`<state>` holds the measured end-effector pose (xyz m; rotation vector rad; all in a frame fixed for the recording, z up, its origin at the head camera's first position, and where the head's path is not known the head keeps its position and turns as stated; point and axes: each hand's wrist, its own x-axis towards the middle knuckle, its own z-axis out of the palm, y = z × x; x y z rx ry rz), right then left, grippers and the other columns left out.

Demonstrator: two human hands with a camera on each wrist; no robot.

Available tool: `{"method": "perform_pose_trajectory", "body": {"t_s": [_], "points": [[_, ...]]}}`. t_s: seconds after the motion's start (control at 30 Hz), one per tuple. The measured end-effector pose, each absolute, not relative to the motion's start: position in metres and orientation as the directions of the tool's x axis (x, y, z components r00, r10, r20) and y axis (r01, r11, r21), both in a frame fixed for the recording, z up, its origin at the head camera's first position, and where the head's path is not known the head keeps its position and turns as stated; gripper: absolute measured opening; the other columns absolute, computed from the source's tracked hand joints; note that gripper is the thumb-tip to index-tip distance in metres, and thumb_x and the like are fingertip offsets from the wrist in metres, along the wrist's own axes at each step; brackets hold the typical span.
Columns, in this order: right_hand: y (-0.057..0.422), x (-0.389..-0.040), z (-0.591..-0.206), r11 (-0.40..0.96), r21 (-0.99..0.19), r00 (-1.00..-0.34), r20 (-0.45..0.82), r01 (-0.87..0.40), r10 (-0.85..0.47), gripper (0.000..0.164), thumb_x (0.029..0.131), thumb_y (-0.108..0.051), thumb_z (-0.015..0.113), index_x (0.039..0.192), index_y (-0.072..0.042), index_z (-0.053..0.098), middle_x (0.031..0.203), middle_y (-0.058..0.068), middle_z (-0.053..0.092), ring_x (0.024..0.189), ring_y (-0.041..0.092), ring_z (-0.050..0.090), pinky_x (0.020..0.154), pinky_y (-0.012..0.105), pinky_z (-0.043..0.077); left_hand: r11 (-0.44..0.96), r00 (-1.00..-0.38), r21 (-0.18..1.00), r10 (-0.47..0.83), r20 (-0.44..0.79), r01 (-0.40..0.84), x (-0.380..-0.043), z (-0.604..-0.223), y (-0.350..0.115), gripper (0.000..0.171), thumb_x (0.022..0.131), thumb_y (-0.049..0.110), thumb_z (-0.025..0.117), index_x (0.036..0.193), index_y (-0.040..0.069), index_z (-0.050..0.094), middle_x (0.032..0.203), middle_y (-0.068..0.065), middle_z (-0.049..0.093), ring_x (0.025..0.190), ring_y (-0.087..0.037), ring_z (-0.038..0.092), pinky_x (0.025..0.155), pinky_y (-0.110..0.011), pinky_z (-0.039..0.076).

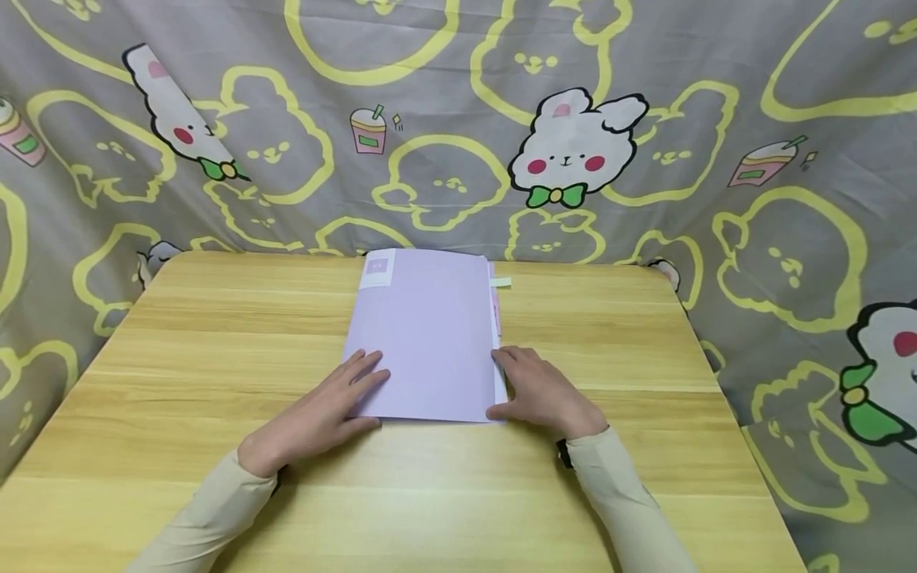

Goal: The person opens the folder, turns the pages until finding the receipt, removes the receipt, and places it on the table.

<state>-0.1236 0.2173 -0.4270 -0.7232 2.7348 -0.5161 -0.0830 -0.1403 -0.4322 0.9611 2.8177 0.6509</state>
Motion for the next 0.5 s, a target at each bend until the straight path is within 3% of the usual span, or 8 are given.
{"method": "perform_pose_trajectory", "body": {"t_s": [0.27,0.5], "points": [[0.221,-0.125,-0.428,0.812,-0.398,-0.834,-0.171,-0.428,-0.524,0.095,0.076,-0.044,0.09,0.148,0.002,0.049,0.153,0.019,0.047,0.14,0.039,0.045,0.111,0.055,0.042,0.687,-0.8,0.478,0.598,0.057,0.548,-0.084,-0.43,-0.144,0.068,0.095,0.028,0.074,0.152,0.003,0.046,0.164,-0.023,0.03,0.153,-0.046,0.022,0.122,-0.057,0.022],[0.221,-0.126,-0.428,0.804,-0.374,-0.824,-0.155,-0.462,-0.546,0.079,0.081,-0.039,0.087,0.143,-0.001,0.056,0.151,0.019,0.049,0.139,0.039,0.046,0.109,0.056,0.042,0.672,-0.796,0.483,0.598,0.095,0.562,-0.084,-0.428,-0.151,0.068,0.095,0.029,0.074,0.152,0.005,0.046,0.164,-0.021,0.032,0.152,-0.044,0.026,0.121,-0.055,0.026]]}}
